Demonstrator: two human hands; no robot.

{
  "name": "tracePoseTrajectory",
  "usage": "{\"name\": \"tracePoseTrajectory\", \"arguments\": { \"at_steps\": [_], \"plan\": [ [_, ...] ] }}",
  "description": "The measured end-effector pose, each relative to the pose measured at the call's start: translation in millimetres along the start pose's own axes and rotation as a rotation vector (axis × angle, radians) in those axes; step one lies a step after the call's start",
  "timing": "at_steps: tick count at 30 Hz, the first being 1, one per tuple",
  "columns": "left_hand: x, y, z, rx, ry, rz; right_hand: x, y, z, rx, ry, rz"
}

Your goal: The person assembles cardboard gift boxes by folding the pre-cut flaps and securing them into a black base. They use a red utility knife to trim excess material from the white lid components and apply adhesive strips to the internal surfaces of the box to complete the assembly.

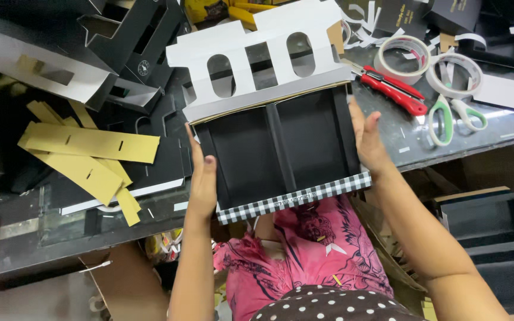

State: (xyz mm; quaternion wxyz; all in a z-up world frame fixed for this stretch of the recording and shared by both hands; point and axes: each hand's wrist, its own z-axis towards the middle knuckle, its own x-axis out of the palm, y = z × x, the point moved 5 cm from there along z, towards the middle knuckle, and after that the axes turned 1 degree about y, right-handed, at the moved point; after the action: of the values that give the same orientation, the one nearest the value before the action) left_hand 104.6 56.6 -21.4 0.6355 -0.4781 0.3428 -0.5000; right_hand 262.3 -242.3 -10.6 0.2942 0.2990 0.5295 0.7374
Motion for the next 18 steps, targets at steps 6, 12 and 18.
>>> {"name": "tracePoseTrajectory", "arguments": {
  "at_steps": [6,12,18],
  "plan": [
    [3,-57,44,0.241,-0.005,0.306,-29,45,46,-0.185,-0.019,-0.297],
    [-43,29,86,0.108,-0.1,0.479,-89,-28,69,-0.185,-0.093,-0.586],
    [-114,173,92,0.045,-0.085,0.762,-151,-116,76,0.556,-0.501,-0.565]
  ]
}}
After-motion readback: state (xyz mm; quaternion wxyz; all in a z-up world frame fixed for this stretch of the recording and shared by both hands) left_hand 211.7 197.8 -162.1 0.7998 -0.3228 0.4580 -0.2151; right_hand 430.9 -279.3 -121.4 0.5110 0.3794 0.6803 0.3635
